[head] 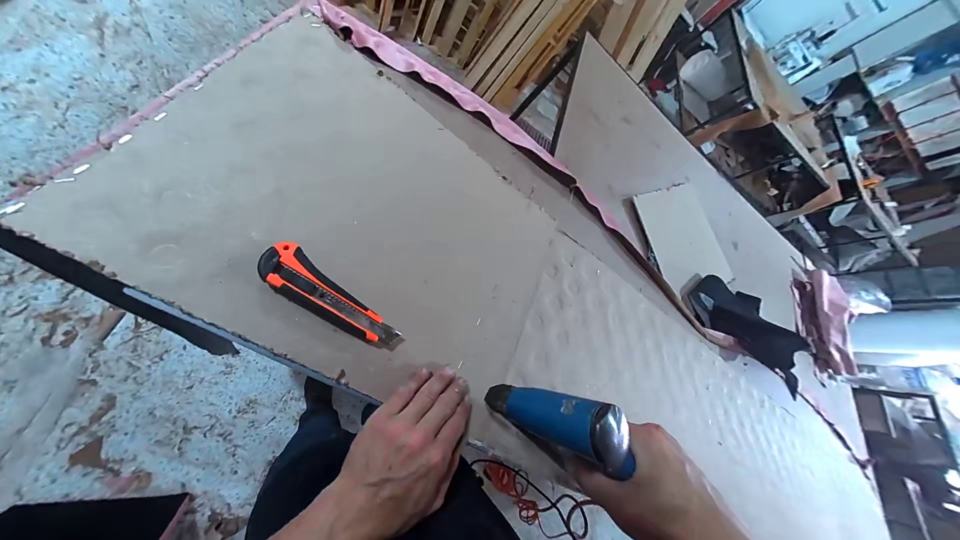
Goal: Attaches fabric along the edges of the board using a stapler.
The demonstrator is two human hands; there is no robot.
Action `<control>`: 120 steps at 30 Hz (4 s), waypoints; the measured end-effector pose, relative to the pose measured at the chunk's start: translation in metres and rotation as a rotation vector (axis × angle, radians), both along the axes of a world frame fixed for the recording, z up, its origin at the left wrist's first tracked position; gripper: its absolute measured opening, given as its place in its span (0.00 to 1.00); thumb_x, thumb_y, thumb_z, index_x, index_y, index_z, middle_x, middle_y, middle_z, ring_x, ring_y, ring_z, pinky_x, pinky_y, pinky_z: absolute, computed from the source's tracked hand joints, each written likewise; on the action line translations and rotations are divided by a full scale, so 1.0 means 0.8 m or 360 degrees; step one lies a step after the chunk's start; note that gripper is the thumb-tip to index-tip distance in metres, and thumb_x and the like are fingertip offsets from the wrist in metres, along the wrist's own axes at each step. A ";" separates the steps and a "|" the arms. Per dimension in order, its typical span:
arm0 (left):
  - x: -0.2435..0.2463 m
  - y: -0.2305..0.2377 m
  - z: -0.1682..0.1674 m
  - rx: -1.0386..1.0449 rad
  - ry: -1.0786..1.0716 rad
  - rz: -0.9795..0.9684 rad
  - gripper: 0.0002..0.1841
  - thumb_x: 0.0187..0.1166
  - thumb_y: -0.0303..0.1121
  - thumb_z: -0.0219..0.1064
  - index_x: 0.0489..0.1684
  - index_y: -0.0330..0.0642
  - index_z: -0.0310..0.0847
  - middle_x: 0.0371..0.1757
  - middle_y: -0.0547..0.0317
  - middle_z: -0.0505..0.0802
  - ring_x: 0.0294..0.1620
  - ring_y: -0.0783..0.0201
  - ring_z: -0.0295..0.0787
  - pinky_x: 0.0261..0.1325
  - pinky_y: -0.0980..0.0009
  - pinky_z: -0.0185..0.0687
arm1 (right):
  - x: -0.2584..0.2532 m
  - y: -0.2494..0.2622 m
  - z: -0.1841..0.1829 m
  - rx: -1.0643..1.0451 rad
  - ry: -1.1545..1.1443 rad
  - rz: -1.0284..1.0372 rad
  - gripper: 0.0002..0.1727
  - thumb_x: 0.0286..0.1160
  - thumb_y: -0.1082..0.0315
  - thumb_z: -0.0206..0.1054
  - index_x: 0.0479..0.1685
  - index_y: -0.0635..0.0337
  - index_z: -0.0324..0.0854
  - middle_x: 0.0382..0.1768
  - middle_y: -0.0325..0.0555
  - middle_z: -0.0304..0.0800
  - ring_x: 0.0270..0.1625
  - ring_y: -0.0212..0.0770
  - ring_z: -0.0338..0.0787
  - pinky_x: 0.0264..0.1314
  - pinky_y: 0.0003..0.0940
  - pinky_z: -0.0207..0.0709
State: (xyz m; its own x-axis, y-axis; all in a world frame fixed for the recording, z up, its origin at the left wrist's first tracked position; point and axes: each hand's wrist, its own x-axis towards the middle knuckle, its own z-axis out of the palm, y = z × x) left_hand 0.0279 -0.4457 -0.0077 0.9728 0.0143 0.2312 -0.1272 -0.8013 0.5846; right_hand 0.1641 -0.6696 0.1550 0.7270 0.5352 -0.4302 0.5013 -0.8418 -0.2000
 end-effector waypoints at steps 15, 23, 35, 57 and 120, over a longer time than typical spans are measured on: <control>0.006 -0.014 0.009 0.0307 0.0119 0.0014 0.26 0.72 0.16 0.60 0.71 0.43 0.84 0.77 0.59 0.86 0.77 0.52 0.83 0.79 0.50 0.75 | 0.064 0.063 -0.032 -0.0333 0.0249 0.0045 0.16 0.65 0.50 0.70 0.38 0.53 0.89 0.33 0.43 0.91 0.40 0.44 0.91 0.44 0.53 0.82; -0.001 -0.014 -0.005 0.0192 -0.0001 0.0044 0.23 0.76 0.17 0.59 0.68 0.44 0.86 0.76 0.59 0.88 0.78 0.51 0.82 0.79 0.51 0.76 | 0.061 0.069 -0.015 -0.0165 0.0186 0.0070 0.14 0.66 0.50 0.71 0.37 0.48 0.90 0.30 0.37 0.90 0.36 0.36 0.90 0.40 0.46 0.83; -0.006 -0.007 -0.022 0.0120 -0.0206 0.0058 0.15 0.85 0.26 0.57 0.61 0.47 0.87 0.70 0.61 0.91 0.75 0.54 0.84 0.79 0.52 0.76 | 0.070 0.054 0.007 -0.0045 0.0166 0.0047 0.14 0.67 0.48 0.72 0.37 0.47 0.90 0.31 0.34 0.91 0.36 0.32 0.91 0.41 0.42 0.86; -0.040 -0.012 -0.049 -0.0048 -0.0491 0.0130 0.16 0.82 0.27 0.62 0.64 0.51 0.87 0.73 0.67 0.89 0.81 0.61 0.77 0.86 0.58 0.67 | 0.142 0.099 0.032 -0.0003 0.0062 -0.0008 0.07 0.59 0.54 0.76 0.23 0.40 0.86 0.19 0.29 0.85 0.24 0.30 0.86 0.26 0.37 0.79; -0.068 0.022 -0.029 -0.0053 -0.0473 0.0218 0.09 0.80 0.30 0.68 0.51 0.51 0.91 0.60 0.66 0.95 0.73 0.63 0.86 0.81 0.63 0.77 | -0.006 0.052 -0.031 -0.0254 0.0335 0.0189 0.13 0.67 0.51 0.69 0.35 0.51 0.87 0.27 0.44 0.88 0.34 0.48 0.90 0.33 0.57 0.79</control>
State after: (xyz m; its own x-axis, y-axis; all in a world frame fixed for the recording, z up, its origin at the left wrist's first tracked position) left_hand -0.0264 -0.4280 -0.0305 0.8512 0.1527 0.5021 -0.1888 -0.8036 0.5644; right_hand 0.1595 -0.6282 0.1303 0.5492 0.5247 -0.6504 0.5598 -0.8089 -0.1799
